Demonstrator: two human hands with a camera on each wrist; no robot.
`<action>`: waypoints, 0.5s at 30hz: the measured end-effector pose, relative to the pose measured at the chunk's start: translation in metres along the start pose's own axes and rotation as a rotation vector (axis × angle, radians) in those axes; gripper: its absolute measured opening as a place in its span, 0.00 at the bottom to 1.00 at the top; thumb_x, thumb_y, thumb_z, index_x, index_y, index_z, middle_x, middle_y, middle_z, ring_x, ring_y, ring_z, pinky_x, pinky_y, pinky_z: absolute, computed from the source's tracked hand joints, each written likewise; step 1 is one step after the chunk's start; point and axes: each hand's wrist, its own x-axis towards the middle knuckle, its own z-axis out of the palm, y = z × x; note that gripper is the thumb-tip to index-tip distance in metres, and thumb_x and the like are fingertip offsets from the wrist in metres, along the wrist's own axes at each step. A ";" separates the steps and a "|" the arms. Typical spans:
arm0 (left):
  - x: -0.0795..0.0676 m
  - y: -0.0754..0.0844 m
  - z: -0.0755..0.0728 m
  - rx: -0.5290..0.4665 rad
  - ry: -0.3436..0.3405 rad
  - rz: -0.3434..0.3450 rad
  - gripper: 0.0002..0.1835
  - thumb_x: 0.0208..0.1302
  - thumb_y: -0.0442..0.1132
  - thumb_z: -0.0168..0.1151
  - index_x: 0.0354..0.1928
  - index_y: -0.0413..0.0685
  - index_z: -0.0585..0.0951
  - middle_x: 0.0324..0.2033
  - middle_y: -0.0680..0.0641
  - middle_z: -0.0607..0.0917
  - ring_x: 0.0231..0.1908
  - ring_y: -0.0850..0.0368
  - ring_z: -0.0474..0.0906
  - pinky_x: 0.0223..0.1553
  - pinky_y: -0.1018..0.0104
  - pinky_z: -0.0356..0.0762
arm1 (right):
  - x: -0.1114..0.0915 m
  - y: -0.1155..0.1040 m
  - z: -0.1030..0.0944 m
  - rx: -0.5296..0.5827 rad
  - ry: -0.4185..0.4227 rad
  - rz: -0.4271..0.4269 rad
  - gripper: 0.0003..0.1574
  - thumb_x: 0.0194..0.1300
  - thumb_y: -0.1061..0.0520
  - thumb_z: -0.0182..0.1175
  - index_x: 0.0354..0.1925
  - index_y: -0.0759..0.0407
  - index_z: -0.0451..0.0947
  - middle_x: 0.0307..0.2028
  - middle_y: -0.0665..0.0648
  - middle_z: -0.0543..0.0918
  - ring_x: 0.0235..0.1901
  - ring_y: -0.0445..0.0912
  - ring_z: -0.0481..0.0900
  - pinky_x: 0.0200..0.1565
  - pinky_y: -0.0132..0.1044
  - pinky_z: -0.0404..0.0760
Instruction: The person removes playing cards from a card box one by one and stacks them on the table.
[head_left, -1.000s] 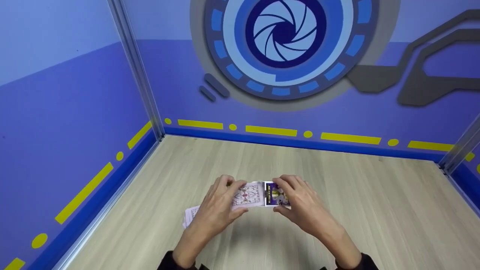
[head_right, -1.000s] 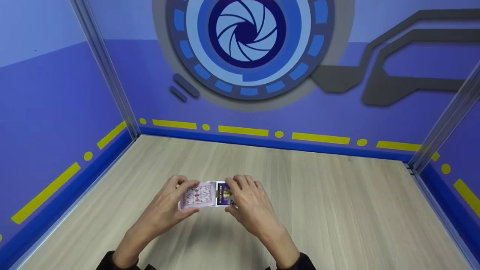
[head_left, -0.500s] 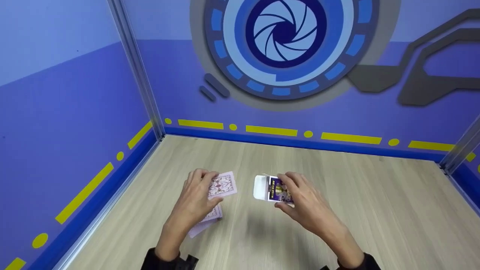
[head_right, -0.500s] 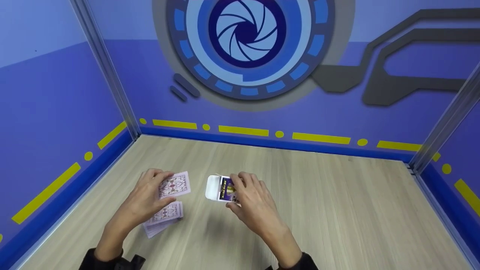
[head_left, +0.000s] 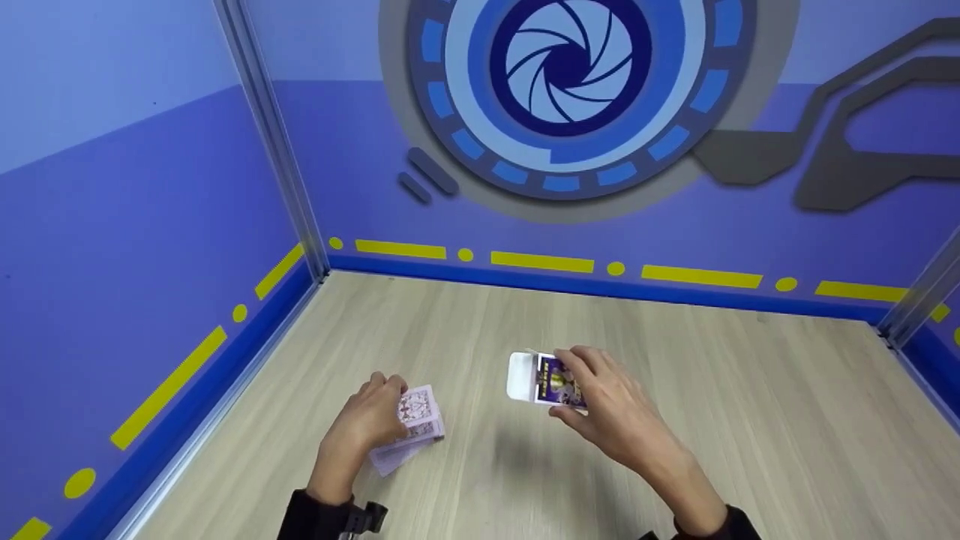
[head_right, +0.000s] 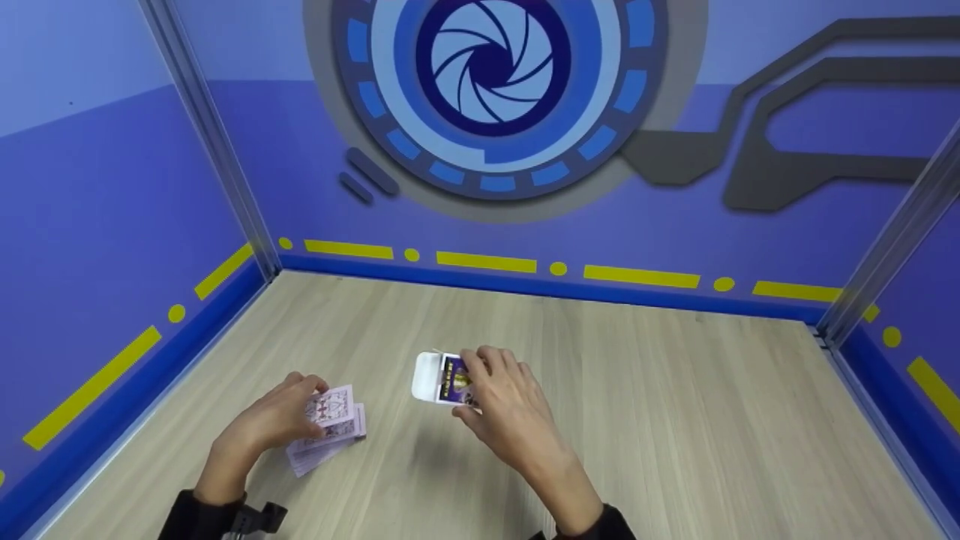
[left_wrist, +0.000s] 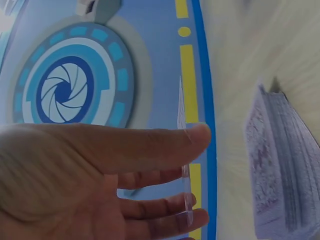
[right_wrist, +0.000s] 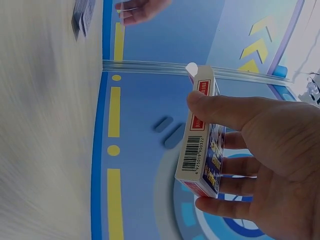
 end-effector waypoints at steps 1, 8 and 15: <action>0.001 -0.001 0.002 0.002 -0.005 -0.003 0.32 0.45 0.27 0.79 0.56 0.35 0.79 0.43 0.41 0.76 0.40 0.48 0.73 0.48 0.46 0.77 | 0.000 0.000 0.000 0.000 0.002 -0.001 0.49 0.52 0.49 0.82 0.68 0.59 0.74 0.59 0.59 0.78 0.58 0.54 0.77 0.57 0.54 0.79; 0.005 -0.009 0.012 0.020 -0.078 0.012 0.31 0.45 0.26 0.80 0.54 0.33 0.79 0.40 0.42 0.78 0.38 0.49 0.75 0.48 0.48 0.79 | -0.001 0.000 0.001 0.011 0.007 -0.030 0.48 0.53 0.49 0.82 0.67 0.58 0.74 0.58 0.58 0.78 0.57 0.52 0.77 0.55 0.53 0.80; 0.009 -0.012 0.020 0.025 -0.114 0.010 0.29 0.43 0.25 0.77 0.52 0.33 0.79 0.39 0.43 0.79 0.37 0.49 0.74 0.48 0.48 0.79 | -0.001 0.001 0.001 0.017 0.009 -0.035 0.48 0.53 0.49 0.82 0.67 0.58 0.74 0.58 0.58 0.78 0.57 0.53 0.77 0.54 0.53 0.80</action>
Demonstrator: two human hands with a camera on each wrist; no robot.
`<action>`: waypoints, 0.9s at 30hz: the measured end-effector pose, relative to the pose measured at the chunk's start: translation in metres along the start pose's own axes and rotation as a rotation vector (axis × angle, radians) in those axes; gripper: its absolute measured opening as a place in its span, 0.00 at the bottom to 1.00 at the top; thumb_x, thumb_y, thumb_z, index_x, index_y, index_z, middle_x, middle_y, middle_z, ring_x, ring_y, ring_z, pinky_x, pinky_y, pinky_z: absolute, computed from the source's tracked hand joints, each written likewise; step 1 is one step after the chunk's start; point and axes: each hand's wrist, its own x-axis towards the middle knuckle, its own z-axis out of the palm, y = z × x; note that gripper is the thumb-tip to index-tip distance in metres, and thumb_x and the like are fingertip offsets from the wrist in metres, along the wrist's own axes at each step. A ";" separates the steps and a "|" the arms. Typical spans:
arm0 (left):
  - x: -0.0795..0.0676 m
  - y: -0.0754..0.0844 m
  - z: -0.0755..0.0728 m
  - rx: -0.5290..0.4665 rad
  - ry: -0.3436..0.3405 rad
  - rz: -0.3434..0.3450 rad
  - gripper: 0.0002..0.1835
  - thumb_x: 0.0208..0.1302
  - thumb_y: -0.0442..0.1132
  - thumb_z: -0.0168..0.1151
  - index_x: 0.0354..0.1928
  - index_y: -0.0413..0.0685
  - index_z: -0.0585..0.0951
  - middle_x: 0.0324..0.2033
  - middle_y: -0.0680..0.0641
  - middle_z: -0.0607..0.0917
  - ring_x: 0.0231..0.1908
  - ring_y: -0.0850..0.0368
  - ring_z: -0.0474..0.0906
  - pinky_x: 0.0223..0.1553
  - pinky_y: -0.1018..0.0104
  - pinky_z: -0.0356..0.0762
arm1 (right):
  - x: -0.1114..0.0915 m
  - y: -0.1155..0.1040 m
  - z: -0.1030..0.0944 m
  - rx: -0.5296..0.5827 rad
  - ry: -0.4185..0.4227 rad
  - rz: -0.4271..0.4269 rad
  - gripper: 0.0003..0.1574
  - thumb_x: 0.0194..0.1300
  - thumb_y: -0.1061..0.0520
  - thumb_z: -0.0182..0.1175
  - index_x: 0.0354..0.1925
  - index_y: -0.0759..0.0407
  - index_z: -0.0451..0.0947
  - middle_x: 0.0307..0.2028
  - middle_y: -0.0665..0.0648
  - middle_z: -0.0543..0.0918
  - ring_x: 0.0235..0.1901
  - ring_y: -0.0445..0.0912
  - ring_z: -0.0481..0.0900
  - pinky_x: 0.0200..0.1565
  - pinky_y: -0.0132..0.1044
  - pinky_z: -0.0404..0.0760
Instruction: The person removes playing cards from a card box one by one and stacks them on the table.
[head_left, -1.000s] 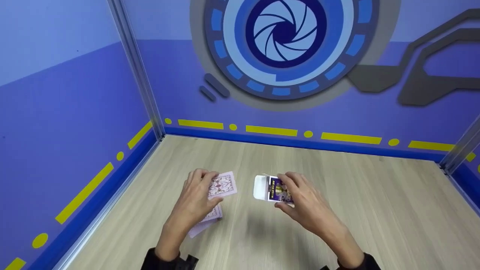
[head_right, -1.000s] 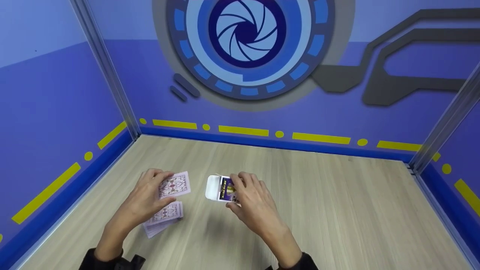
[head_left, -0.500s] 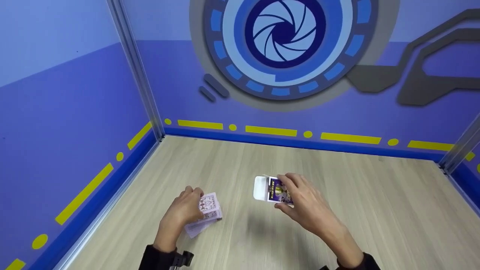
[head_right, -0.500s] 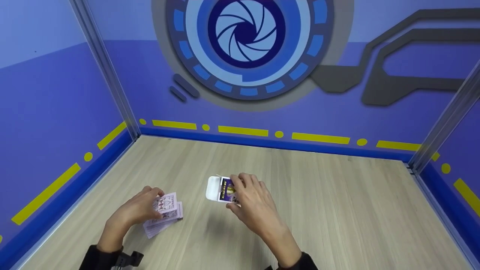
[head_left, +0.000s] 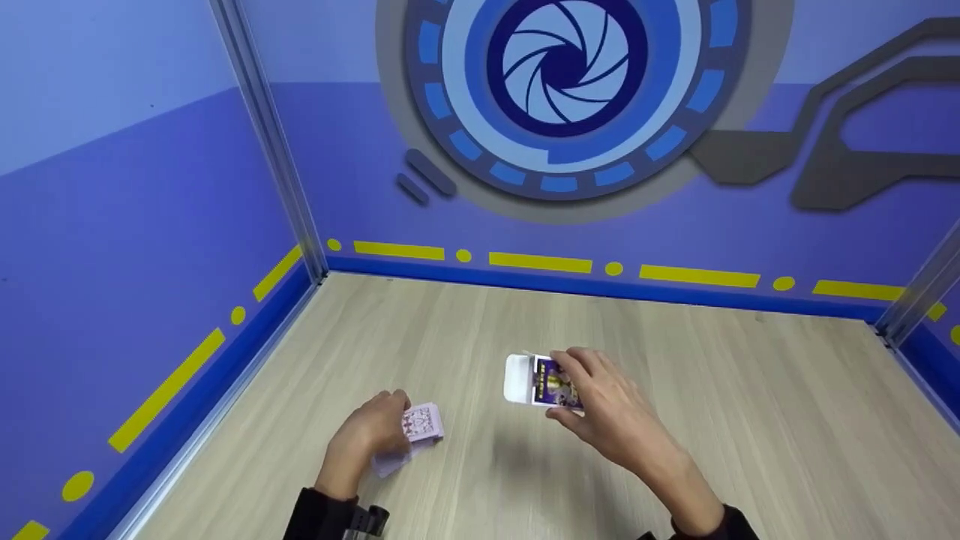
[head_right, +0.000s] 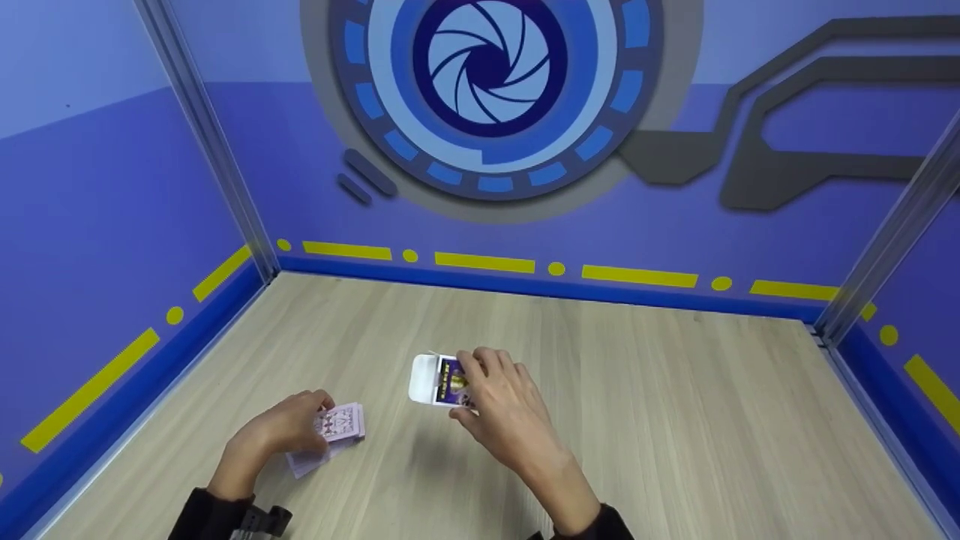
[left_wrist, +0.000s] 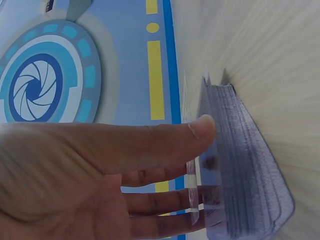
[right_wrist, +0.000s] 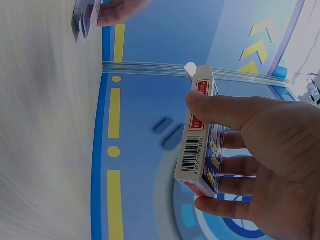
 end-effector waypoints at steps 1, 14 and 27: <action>0.001 -0.001 0.001 0.004 -0.004 0.000 0.29 0.43 0.24 0.77 0.52 0.33 0.79 0.39 0.43 0.79 0.38 0.49 0.74 0.49 0.48 0.79 | 0.000 0.000 0.000 -0.001 -0.001 0.000 0.48 0.53 0.49 0.82 0.67 0.58 0.74 0.58 0.58 0.78 0.57 0.53 0.77 0.54 0.53 0.80; 0.004 -0.004 0.009 0.028 0.017 -0.001 0.32 0.39 0.24 0.77 0.53 0.33 0.78 0.40 0.40 0.78 0.41 0.45 0.74 0.48 0.46 0.79 | 0.001 -0.001 -0.001 -0.008 -0.003 -0.002 0.48 0.53 0.48 0.82 0.68 0.56 0.73 0.58 0.58 0.78 0.58 0.54 0.77 0.57 0.56 0.79; 0.000 0.036 -0.001 -0.074 0.449 0.220 0.13 0.64 0.38 0.73 0.48 0.42 0.85 0.43 0.44 0.86 0.46 0.47 0.82 0.46 0.51 0.81 | 0.000 -0.001 0.001 -0.008 0.030 -0.030 0.49 0.50 0.50 0.84 0.67 0.55 0.74 0.58 0.57 0.78 0.57 0.53 0.76 0.56 0.55 0.79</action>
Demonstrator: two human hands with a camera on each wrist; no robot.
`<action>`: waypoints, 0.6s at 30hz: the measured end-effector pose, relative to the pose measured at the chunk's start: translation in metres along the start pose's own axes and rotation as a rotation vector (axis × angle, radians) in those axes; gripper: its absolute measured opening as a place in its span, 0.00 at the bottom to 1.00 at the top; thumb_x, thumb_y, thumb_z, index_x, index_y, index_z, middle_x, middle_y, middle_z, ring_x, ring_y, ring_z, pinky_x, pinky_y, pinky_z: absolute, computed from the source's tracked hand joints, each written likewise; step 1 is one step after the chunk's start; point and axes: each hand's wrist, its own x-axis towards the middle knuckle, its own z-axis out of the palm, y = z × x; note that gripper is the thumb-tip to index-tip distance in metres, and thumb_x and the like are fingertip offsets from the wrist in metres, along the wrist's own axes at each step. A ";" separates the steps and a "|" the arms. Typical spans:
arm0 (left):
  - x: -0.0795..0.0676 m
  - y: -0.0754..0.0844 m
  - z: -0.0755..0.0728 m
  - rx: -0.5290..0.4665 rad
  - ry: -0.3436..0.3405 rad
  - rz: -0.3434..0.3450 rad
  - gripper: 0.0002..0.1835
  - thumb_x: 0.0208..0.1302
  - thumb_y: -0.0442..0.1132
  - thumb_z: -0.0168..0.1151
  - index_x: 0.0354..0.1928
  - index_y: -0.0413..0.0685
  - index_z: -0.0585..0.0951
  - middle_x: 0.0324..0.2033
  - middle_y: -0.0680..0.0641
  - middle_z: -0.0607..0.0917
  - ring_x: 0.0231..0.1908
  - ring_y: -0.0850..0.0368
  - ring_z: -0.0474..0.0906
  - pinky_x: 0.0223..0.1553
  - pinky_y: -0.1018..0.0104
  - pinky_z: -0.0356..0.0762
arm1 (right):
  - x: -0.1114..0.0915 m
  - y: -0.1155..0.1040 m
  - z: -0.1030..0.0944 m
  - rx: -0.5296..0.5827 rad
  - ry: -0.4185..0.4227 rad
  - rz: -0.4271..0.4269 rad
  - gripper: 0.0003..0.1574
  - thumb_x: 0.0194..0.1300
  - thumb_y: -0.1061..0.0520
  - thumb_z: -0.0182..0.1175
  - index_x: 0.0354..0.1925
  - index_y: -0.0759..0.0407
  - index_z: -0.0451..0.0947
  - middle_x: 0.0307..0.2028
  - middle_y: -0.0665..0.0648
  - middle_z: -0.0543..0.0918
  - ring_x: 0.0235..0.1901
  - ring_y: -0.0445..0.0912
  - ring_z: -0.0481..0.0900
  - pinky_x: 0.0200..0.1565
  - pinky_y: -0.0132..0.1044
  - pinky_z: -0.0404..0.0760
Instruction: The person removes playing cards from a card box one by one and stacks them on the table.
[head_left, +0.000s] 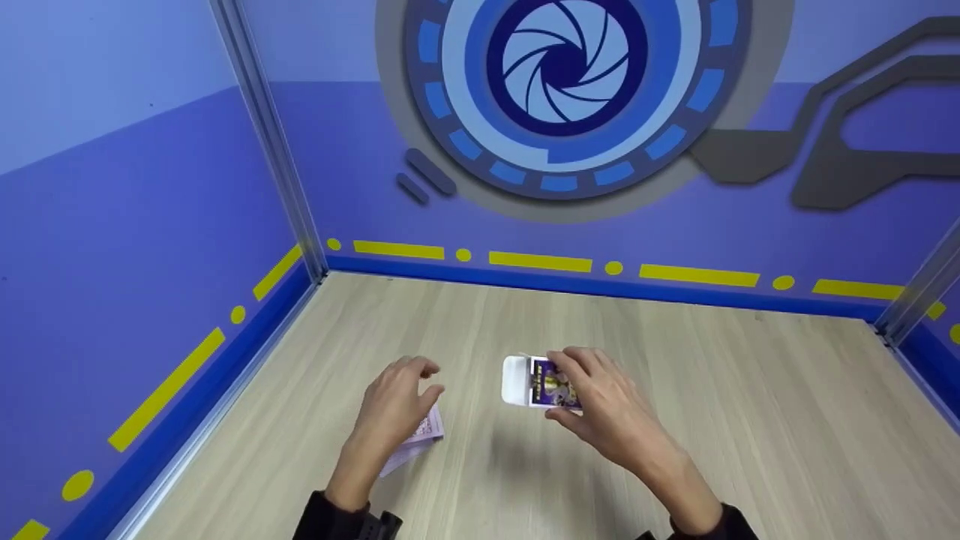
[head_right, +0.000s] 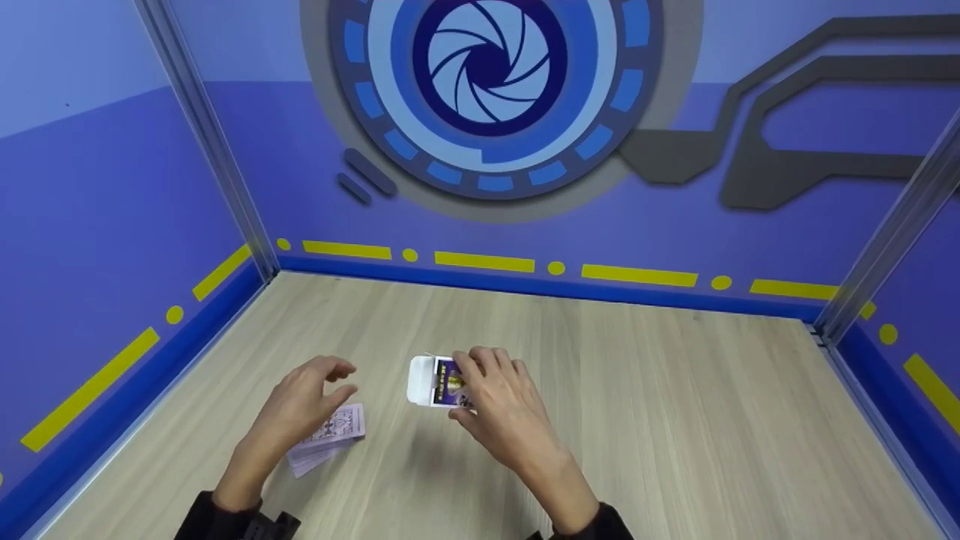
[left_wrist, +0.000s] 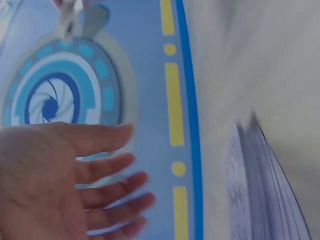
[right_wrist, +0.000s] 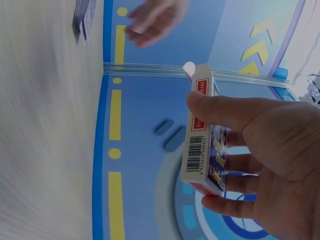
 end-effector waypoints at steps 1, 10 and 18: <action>0.000 0.006 0.001 -0.019 0.050 0.037 0.09 0.65 0.37 0.72 0.45 0.44 0.86 0.40 0.47 0.86 0.43 0.50 0.83 0.43 0.54 0.81 | 0.000 0.000 0.000 -0.003 0.005 -0.007 0.49 0.49 0.50 0.84 0.66 0.55 0.74 0.57 0.57 0.79 0.57 0.53 0.76 0.56 0.56 0.78; -0.006 0.058 0.018 -0.450 0.094 0.171 0.04 0.69 0.31 0.67 0.41 0.44 0.81 0.35 0.51 0.85 0.36 0.61 0.82 0.38 0.67 0.83 | 0.000 -0.005 0.004 0.027 -0.026 -0.033 0.48 0.46 0.50 0.85 0.64 0.53 0.76 0.57 0.54 0.78 0.57 0.52 0.75 0.58 0.58 0.76; -0.010 0.066 0.032 -0.570 0.010 0.135 0.10 0.69 0.28 0.65 0.44 0.44 0.74 0.37 0.51 0.80 0.39 0.60 0.80 0.40 0.67 0.82 | 0.000 -0.012 0.006 0.060 -0.044 -0.077 0.48 0.47 0.50 0.85 0.64 0.52 0.74 0.58 0.52 0.78 0.58 0.49 0.73 0.57 0.54 0.76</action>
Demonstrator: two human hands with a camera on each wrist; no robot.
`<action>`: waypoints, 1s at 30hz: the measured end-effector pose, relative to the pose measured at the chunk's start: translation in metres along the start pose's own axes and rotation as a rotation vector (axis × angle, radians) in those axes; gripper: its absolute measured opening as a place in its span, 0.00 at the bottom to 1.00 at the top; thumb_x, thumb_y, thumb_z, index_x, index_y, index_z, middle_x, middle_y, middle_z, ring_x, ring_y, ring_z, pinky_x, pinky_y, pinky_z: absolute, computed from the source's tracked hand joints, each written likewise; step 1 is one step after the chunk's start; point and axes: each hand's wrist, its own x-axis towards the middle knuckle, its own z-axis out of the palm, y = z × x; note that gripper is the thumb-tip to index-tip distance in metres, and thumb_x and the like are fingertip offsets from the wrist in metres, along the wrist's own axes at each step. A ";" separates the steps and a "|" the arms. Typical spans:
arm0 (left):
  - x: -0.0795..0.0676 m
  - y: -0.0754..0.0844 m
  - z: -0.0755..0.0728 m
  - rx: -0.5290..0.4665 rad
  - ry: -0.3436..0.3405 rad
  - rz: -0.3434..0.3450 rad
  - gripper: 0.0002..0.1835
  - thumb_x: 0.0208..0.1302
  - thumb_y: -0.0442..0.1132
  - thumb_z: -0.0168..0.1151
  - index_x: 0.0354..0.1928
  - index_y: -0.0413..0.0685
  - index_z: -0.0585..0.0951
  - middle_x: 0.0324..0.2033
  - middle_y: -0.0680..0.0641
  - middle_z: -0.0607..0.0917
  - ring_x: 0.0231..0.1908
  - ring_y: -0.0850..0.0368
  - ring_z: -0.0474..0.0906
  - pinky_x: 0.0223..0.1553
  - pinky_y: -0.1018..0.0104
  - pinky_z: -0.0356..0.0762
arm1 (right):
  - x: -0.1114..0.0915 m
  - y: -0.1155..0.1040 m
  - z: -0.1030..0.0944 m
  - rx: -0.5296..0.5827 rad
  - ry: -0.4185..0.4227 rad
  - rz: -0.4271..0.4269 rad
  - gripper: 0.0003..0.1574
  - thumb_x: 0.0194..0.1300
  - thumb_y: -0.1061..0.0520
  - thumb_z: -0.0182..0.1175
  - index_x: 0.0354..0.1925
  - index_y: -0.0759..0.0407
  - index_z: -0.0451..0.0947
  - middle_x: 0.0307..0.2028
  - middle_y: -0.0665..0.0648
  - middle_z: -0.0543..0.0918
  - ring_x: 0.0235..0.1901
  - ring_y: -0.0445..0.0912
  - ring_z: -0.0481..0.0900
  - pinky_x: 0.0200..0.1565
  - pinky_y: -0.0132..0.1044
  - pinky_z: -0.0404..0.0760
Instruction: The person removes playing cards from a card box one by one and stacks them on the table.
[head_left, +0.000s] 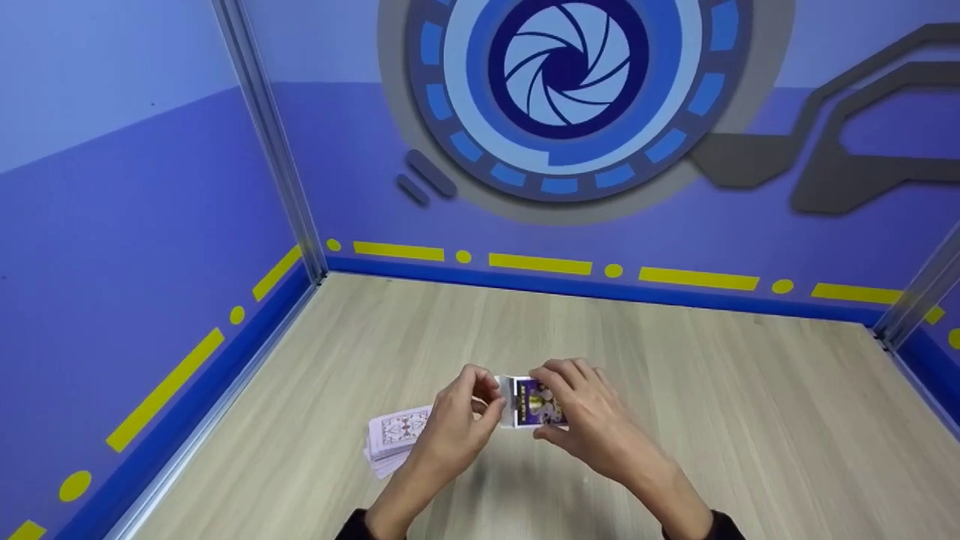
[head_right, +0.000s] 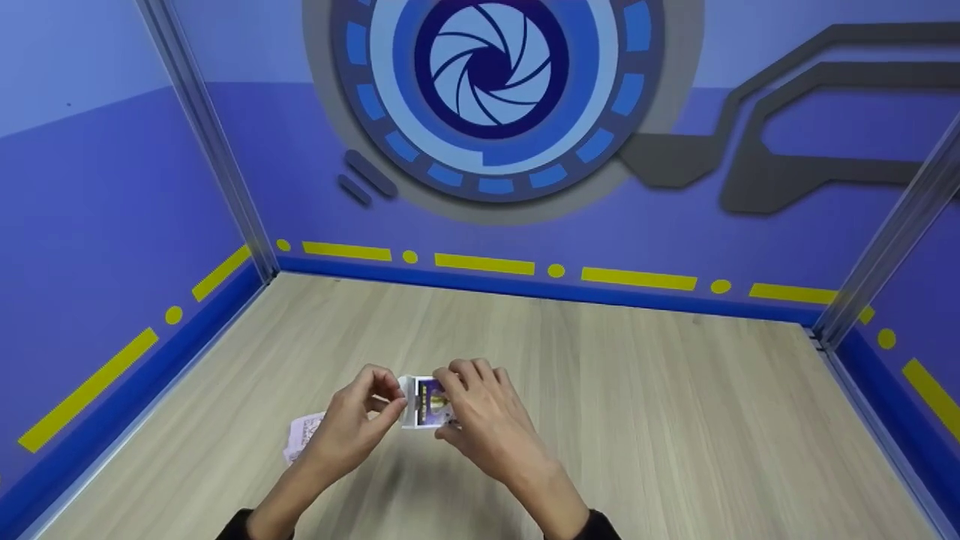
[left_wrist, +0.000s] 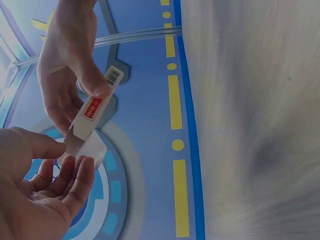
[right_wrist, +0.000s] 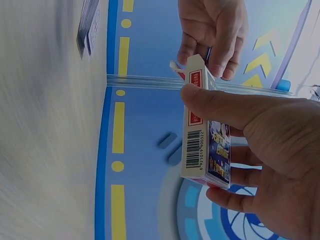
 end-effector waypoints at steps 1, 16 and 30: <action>0.000 -0.001 0.000 -0.006 -0.005 -0.010 0.10 0.69 0.29 0.66 0.44 0.44 0.74 0.37 0.52 0.80 0.39 0.60 0.80 0.41 0.67 0.82 | 0.000 -0.001 0.000 0.001 0.000 -0.007 0.48 0.47 0.50 0.85 0.64 0.52 0.74 0.58 0.52 0.78 0.58 0.49 0.73 0.56 0.53 0.76; -0.001 -0.004 0.002 -0.142 -0.008 -0.140 0.16 0.64 0.29 0.71 0.44 0.44 0.71 0.36 0.49 0.80 0.37 0.59 0.77 0.38 0.71 0.77 | 0.001 -0.004 0.003 0.001 0.000 -0.065 0.48 0.47 0.49 0.85 0.63 0.52 0.75 0.57 0.52 0.77 0.57 0.47 0.74 0.57 0.48 0.78; 0.002 0.000 -0.032 0.222 -0.096 0.082 0.21 0.66 0.26 0.62 0.60 0.43 0.84 0.51 0.52 0.77 0.38 0.60 0.75 0.36 0.69 0.76 | -0.001 0.007 -0.003 0.004 0.008 0.018 0.47 0.48 0.48 0.84 0.64 0.53 0.76 0.58 0.55 0.78 0.57 0.51 0.77 0.57 0.53 0.79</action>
